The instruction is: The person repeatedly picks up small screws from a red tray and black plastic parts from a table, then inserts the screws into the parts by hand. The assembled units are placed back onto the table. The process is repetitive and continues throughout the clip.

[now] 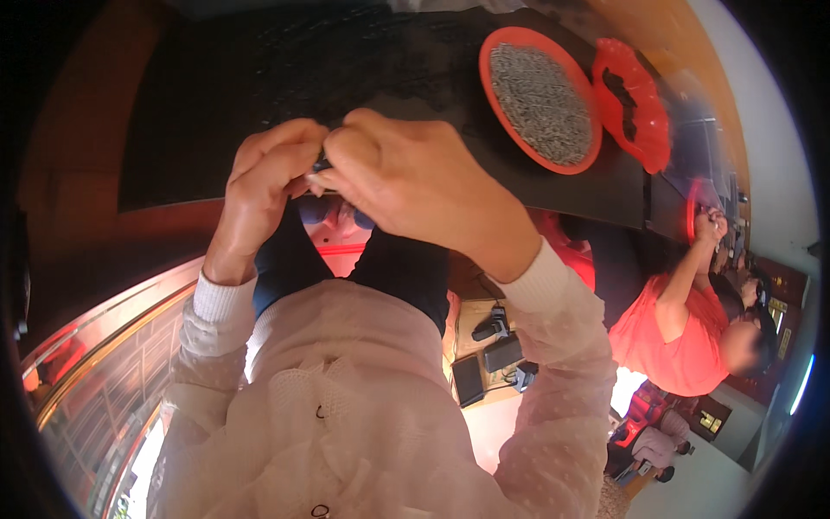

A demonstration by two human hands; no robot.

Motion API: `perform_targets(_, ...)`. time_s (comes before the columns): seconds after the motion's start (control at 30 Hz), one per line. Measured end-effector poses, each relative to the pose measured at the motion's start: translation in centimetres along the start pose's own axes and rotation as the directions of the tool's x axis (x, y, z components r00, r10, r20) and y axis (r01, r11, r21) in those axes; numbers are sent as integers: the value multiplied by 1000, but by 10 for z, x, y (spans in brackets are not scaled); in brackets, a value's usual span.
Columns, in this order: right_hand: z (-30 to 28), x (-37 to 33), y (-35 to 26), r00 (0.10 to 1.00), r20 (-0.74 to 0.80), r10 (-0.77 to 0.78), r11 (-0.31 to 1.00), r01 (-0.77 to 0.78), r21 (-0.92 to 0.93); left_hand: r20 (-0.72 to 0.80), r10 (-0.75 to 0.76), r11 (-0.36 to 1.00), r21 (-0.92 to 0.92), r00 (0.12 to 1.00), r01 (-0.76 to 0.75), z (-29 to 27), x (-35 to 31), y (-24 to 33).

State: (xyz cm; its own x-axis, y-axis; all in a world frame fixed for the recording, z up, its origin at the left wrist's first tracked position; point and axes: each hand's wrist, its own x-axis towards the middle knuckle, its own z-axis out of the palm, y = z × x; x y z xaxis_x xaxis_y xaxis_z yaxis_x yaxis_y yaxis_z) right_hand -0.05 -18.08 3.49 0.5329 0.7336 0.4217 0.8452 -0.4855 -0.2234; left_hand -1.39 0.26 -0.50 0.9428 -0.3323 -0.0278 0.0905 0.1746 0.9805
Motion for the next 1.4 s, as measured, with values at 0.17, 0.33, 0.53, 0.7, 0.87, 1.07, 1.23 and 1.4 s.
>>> perform_targets(0.17,-1,-15,2,997,-13,80,990,-78,115,49,-3,999,44,999,1,5,-1,3)
perform_targets(0.33,-70,-40,27,761,-191,620,777,-629,21,68,70,995,65,995,-74,8,0,1)
perform_targets(0.53,-160,-113,132,567,-409,715,548,-818,-175,89,174,982,58,981,-179,12,3,-12)
perform_targets(0.7,-144,-101,116,585,-403,703,636,-772,-12,57,105,991,82,993,-109,13,1,-11)
perform_targets(0.87,-71,-37,15,730,-303,613,789,-587,182,34,149,981,121,988,-152,12,-1,-11)
perform_targets(1.07,17,-24,4,896,-230,379,878,-269,396,108,258,827,489,960,-278,-8,0,33)
perform_targets(1.23,37,-29,9,889,-237,392,853,-254,455,40,318,438,880,947,-184,-65,42,58)
perform_targets(1.4,39,-30,8,889,-269,371,877,-239,418,-11,282,30,1000,959,3,-87,98,38)
